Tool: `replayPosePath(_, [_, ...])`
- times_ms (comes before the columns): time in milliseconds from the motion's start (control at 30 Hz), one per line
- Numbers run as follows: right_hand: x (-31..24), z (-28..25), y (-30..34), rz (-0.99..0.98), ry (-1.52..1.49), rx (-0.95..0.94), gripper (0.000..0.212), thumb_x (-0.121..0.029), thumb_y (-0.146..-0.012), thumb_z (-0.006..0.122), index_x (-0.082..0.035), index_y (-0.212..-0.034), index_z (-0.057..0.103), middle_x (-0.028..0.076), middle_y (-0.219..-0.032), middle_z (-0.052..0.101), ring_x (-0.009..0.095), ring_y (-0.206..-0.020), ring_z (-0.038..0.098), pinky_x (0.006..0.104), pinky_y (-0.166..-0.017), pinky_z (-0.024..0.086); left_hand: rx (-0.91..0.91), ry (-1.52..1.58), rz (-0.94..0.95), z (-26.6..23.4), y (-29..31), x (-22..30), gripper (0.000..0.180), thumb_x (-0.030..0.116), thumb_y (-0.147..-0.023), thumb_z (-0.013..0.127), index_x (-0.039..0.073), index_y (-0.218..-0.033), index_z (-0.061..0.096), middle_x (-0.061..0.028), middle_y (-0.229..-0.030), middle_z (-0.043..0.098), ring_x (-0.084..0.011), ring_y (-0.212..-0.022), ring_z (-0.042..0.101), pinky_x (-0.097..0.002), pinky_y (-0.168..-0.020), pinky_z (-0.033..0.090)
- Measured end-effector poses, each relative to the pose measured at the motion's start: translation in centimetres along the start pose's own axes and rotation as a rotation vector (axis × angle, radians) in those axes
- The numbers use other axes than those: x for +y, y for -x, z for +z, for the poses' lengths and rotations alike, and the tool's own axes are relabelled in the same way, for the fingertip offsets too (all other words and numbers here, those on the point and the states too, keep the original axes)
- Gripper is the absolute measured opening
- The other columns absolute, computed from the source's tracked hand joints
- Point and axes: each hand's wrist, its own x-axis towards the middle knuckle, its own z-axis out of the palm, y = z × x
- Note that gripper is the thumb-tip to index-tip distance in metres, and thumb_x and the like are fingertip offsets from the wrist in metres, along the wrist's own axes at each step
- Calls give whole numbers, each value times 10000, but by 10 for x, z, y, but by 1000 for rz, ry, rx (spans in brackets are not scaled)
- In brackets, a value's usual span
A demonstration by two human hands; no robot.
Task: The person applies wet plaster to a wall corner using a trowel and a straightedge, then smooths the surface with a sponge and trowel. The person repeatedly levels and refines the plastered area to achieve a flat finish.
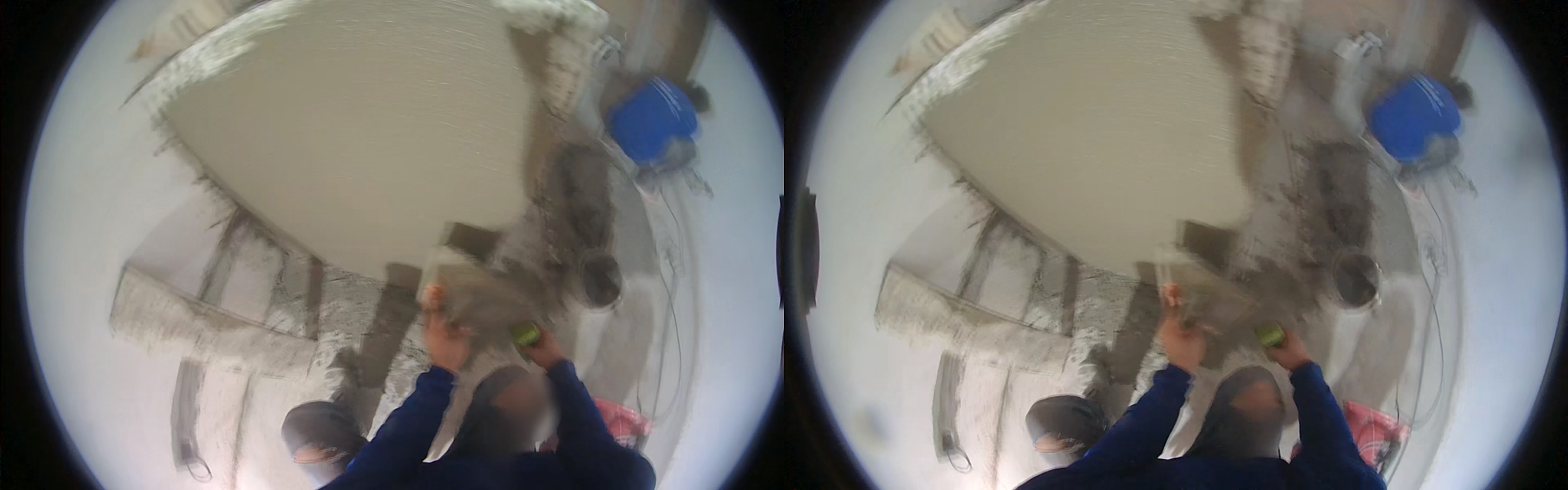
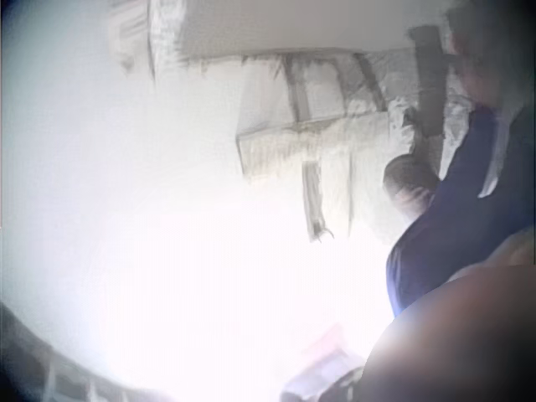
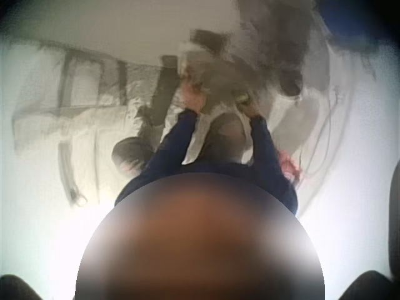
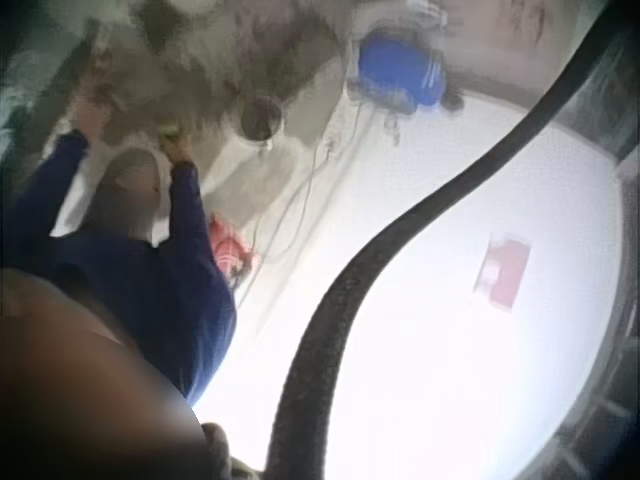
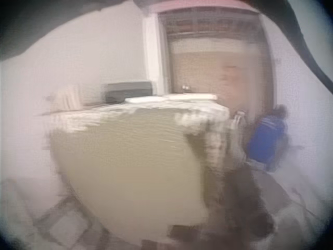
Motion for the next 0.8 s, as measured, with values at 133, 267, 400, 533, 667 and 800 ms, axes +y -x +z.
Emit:
replayPosePath(133, [52,6,22,150,-191,-11,531,-156,-774,687,-13,-1255,513,90,-1023,645,183,-900,626,336,-791,509,85,44,-328,-34,24,-85,532,-54,-859,613,-27,-1363,443,-165,-1179,614,-184,-971,587,-337,-866,478])
replayPosePath(267, [50,8,50,149,-639,157,469,-144,-822,675,-47,-1243,493,73,-1064,604,190,-924,605,350,-789,512,246,305,-442,-71,18,-121,503,2,-866,630,-71,-1334,458,-159,-1224,579,-219,-1057,565,-332,-914,459])
replayPosePath(400, [25,-32,47,161,-1098,403,475,-201,-882,658,-92,-1283,427,80,-1143,557,257,-980,602,480,-766,550,241,-132,-347,-97,0,-117,436,25,-838,661,-53,-1249,536,-151,-1145,618,-229,-997,604,-343,-859,484])
replayPosePath(533, [18,-97,4,79,-1173,611,449,-274,-917,595,-190,-1306,389,85,-1194,535,310,-1014,597,543,-724,561,177,-211,-226,-107,0,-104,383,31,-797,687,-33,-1164,597,-157,-1105,637,-238,-986,617,-337,-853,483])
replayPosePath(667, [35,-140,-43,110,-1116,764,391,-282,-912,572,-192,-1263,428,77,-1163,548,298,-1008,603,537,-738,560,141,-71,-282,-108,10,-100,353,17,-776,687,-30,-1119,623,-158,-1102,644,-232,-1000,615,-339,-866,476])
replayPosePath(800, [86,-170,-83,128,-1093,818,430,-310,-884,612,-169,-1255,445,102,-1171,532,330,-1077,560,534,-728,554,153,-77,-230,-107,22,-99,351,-25,-796,660,-33,-1144,610,-135,-1071,660,-216,-947,632,-324,-844,499])
